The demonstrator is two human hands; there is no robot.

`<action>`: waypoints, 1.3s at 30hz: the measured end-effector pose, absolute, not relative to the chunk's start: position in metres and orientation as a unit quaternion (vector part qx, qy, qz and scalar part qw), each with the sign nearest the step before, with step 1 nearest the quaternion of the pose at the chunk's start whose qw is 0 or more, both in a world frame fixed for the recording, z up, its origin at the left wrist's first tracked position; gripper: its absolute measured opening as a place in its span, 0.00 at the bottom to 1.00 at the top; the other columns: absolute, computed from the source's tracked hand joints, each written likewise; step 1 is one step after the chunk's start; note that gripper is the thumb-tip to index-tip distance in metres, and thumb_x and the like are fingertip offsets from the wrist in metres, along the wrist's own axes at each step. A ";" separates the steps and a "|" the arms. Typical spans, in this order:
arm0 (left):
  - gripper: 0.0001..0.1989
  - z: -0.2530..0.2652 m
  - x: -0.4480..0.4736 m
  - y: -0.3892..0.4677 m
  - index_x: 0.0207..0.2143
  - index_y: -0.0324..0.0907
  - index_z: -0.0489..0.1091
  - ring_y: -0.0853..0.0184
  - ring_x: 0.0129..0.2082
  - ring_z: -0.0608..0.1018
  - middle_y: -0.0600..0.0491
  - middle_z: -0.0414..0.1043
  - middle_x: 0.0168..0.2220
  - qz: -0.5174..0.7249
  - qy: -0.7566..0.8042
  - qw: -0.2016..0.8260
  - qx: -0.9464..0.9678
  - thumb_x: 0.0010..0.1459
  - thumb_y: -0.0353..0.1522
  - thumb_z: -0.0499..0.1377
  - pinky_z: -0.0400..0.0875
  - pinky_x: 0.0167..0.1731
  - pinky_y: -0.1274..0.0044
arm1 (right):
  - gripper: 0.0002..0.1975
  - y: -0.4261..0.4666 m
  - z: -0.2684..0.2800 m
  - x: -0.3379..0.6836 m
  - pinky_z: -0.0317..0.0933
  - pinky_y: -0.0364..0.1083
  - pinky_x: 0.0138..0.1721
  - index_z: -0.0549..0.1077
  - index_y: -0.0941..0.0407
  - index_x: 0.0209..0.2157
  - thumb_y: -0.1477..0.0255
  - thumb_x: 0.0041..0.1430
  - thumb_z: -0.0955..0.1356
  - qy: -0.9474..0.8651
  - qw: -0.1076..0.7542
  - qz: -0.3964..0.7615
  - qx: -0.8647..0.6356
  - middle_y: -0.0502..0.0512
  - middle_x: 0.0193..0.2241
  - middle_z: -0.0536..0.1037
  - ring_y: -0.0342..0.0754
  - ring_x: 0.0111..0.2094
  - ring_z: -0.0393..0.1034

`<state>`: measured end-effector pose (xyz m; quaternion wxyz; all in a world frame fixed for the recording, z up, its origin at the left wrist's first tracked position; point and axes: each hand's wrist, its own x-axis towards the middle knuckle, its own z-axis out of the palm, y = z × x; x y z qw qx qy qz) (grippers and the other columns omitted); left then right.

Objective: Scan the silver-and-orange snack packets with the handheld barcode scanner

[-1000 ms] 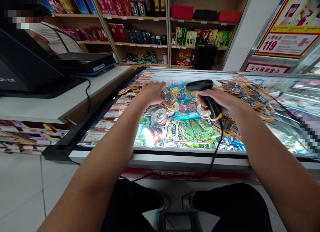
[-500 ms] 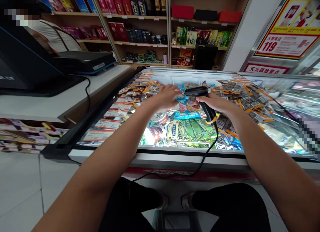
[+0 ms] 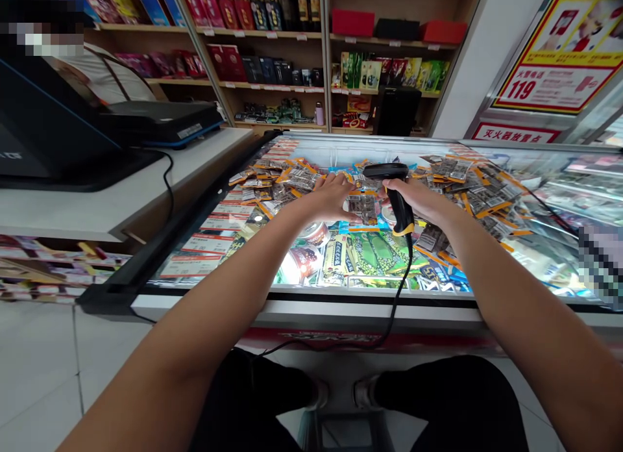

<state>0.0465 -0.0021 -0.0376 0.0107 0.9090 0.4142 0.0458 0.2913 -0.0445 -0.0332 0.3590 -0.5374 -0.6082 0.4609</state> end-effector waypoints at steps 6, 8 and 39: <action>0.43 -0.041 0.040 0.009 0.61 0.42 0.60 0.40 0.67 0.54 0.38 0.55 0.65 0.069 0.474 -0.024 0.877 0.51 0.59 0.60 0.50 0.63 0.54 | 0.18 -0.061 -0.015 0.287 0.61 0.50 0.26 0.71 0.53 0.32 0.52 0.58 0.67 -0.593 0.295 0.595 -0.455 0.55 0.22 0.71 0.49 0.22 0.62; 0.42 -0.042 0.040 0.010 0.59 0.40 0.61 0.40 0.66 0.56 0.37 0.56 0.64 0.075 0.476 -0.030 0.876 0.52 0.59 0.59 0.52 0.62 0.54 | 0.17 -0.066 -0.010 0.284 0.61 0.51 0.27 0.70 0.53 0.30 0.52 0.59 0.66 -0.599 0.272 0.607 -0.447 0.55 0.22 0.70 0.49 0.22 0.62; 0.30 -0.022 -0.001 0.028 0.64 0.62 0.63 0.37 0.67 0.51 0.46 0.50 0.68 0.018 0.531 -0.096 0.842 0.59 0.39 0.58 0.48 0.59 0.50 | 0.29 -0.059 -0.017 0.289 0.64 0.58 0.41 0.80 0.48 0.43 0.41 0.56 0.64 -0.693 0.230 0.324 -0.601 0.61 0.42 0.79 0.63 0.41 0.73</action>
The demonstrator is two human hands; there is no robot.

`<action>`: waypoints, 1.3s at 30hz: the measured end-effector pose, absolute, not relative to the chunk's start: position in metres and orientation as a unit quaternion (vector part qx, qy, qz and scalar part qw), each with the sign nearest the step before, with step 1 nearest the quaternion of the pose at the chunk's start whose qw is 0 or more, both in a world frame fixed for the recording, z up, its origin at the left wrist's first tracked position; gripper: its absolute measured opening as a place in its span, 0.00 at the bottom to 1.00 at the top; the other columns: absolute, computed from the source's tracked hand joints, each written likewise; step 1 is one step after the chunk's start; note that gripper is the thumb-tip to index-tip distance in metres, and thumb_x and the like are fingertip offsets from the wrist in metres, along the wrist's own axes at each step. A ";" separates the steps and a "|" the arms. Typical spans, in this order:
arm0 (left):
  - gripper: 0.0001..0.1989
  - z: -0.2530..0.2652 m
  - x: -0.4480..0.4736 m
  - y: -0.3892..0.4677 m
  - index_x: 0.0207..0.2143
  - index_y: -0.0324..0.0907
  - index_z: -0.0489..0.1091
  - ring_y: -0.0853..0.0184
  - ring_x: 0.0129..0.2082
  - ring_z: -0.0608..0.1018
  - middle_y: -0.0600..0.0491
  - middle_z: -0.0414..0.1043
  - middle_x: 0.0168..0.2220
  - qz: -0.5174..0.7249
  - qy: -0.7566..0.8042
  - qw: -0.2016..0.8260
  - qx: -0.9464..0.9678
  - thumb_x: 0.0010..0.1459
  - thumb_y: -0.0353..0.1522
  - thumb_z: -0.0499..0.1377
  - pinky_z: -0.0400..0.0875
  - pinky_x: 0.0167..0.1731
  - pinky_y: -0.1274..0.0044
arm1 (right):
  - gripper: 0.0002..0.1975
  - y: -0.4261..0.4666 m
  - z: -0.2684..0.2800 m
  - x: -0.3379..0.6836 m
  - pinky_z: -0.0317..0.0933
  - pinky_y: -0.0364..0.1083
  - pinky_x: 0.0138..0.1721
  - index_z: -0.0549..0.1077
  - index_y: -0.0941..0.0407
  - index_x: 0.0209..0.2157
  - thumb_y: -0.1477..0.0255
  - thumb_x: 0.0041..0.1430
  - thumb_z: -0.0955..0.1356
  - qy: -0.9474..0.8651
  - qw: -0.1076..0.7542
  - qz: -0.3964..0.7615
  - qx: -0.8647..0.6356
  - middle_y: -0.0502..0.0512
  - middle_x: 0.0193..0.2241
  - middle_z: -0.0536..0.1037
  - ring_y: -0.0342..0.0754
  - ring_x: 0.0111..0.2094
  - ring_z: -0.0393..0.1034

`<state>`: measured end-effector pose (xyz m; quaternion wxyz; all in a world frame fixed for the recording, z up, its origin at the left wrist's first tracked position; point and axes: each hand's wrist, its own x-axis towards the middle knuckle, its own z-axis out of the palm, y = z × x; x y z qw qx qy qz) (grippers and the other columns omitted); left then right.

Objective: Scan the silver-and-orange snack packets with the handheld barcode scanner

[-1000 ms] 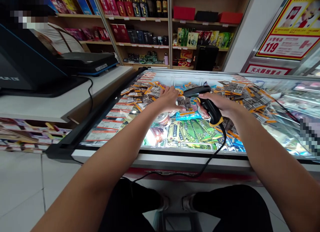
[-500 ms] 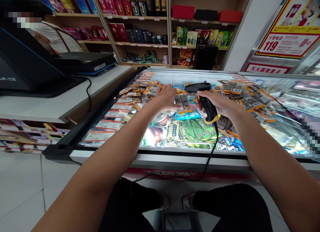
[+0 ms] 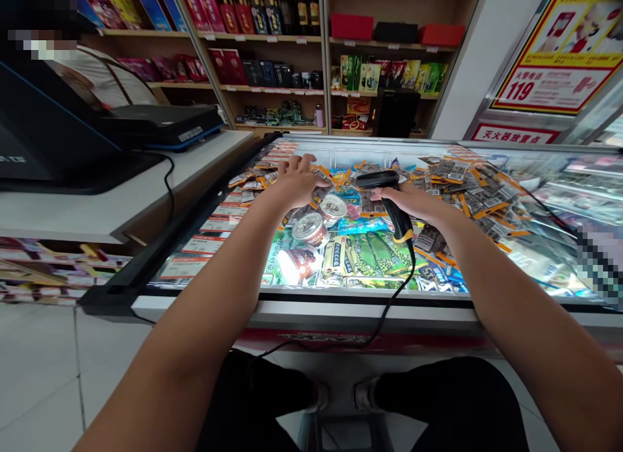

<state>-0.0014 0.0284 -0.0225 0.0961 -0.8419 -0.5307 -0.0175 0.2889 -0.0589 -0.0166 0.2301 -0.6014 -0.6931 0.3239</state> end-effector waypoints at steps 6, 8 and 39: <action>0.25 -0.027 0.014 0.017 0.57 0.50 0.71 0.43 0.64 0.59 0.44 0.55 0.66 -0.040 -0.536 0.094 -0.838 0.65 0.48 0.48 0.49 0.60 0.53 | 0.24 -0.067 -0.010 0.285 0.66 0.58 0.44 0.81 0.48 0.43 0.46 0.56 0.67 -0.705 0.233 0.348 -0.573 0.61 0.48 0.79 0.66 0.49 0.72; 0.30 -0.033 0.019 0.017 0.60 0.45 0.66 0.42 0.62 0.62 0.40 0.54 0.67 -0.047 -0.537 0.113 -0.835 0.62 0.52 0.53 0.50 0.60 0.55 | 0.23 -0.067 -0.010 0.285 0.66 0.58 0.46 0.81 0.49 0.43 0.47 0.57 0.67 -0.710 0.242 0.355 -0.557 0.61 0.48 0.79 0.66 0.51 0.71; 0.25 -0.041 0.046 0.003 0.50 0.45 0.72 0.49 0.58 0.67 0.43 0.69 0.55 -0.040 -0.401 0.009 -0.915 0.65 0.51 0.48 0.56 0.58 0.56 | 0.25 -0.052 -0.038 0.270 0.73 0.59 0.41 0.77 0.50 0.45 0.47 0.54 0.71 -0.582 0.345 0.523 -0.518 0.63 0.41 0.79 0.63 0.44 0.75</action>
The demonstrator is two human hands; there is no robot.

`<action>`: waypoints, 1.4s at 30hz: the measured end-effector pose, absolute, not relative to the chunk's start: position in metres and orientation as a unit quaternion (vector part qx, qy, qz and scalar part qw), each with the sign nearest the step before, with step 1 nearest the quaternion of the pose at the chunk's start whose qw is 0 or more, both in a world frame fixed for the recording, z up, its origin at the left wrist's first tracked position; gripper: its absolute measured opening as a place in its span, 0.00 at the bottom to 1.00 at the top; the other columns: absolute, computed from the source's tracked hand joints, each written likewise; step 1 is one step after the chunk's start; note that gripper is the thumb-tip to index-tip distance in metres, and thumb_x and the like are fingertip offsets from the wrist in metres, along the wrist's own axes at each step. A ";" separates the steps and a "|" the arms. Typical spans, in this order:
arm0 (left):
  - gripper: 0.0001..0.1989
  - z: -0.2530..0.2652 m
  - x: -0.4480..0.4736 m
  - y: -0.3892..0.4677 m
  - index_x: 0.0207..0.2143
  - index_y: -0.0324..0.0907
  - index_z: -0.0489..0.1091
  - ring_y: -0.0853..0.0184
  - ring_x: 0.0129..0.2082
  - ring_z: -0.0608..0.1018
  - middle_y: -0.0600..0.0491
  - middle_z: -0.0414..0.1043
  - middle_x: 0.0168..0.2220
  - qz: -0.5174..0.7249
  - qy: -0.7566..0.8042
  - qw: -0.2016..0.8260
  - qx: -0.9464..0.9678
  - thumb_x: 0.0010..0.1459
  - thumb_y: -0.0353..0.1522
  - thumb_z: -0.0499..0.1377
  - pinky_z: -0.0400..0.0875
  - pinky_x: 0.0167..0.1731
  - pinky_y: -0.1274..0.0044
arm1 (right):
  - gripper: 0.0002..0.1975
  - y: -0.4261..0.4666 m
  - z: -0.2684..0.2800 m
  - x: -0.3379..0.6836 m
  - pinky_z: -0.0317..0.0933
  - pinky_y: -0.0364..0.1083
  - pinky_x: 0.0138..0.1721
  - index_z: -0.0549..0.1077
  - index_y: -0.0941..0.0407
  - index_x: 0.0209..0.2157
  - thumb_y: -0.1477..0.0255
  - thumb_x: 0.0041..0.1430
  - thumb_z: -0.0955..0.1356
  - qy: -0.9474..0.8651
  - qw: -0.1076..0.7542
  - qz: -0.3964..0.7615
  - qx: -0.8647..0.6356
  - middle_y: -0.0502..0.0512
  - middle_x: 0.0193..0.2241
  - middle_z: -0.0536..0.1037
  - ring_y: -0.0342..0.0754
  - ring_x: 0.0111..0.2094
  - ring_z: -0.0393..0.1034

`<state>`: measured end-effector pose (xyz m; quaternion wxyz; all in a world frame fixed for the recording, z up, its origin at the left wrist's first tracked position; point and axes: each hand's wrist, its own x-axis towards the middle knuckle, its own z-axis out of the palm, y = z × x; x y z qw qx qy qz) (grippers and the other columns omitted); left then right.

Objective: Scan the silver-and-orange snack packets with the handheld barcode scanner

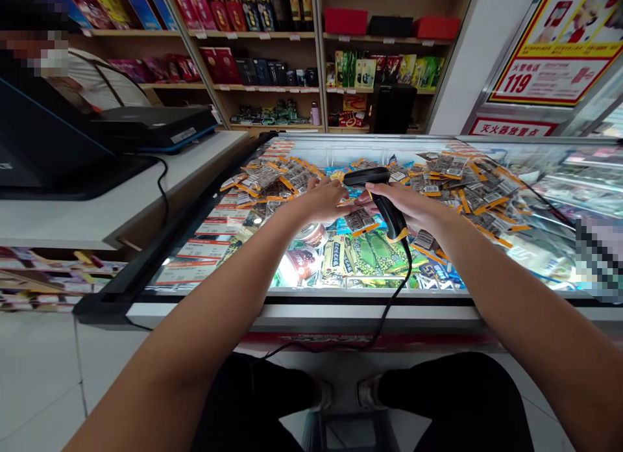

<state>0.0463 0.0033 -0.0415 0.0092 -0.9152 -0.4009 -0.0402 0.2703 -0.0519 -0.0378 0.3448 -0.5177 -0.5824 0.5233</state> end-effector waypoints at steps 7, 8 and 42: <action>0.25 -0.035 0.044 -0.001 0.47 0.42 0.65 0.53 0.50 0.71 0.44 0.72 0.49 -0.075 -0.402 -0.065 -0.910 0.60 0.52 0.56 0.60 0.54 0.60 | 0.20 -0.056 -0.024 0.272 0.72 0.55 0.42 0.76 0.52 0.38 0.50 0.55 0.72 -0.541 0.377 0.596 -0.458 0.61 0.37 0.80 0.57 0.38 0.75; 0.25 -0.033 0.043 -0.001 0.48 0.43 0.64 0.54 0.49 0.72 0.44 0.72 0.48 -0.084 -0.404 -0.084 -0.907 0.60 0.52 0.57 0.60 0.54 0.60 | 0.20 -0.058 -0.021 0.274 0.72 0.55 0.39 0.75 0.52 0.37 0.50 0.56 0.71 -0.541 0.375 0.603 -0.451 0.60 0.33 0.79 0.55 0.34 0.75; 0.22 -0.030 0.018 0.021 0.55 0.47 0.69 0.42 0.63 0.58 0.41 0.58 0.63 -0.133 -0.505 0.113 -0.845 0.57 0.29 0.58 0.51 0.58 0.51 | 0.33 -0.030 -0.049 0.274 0.62 0.58 0.55 0.79 0.50 0.42 0.37 0.55 0.62 -0.604 0.397 0.418 -0.550 0.61 0.51 0.78 0.62 0.54 0.70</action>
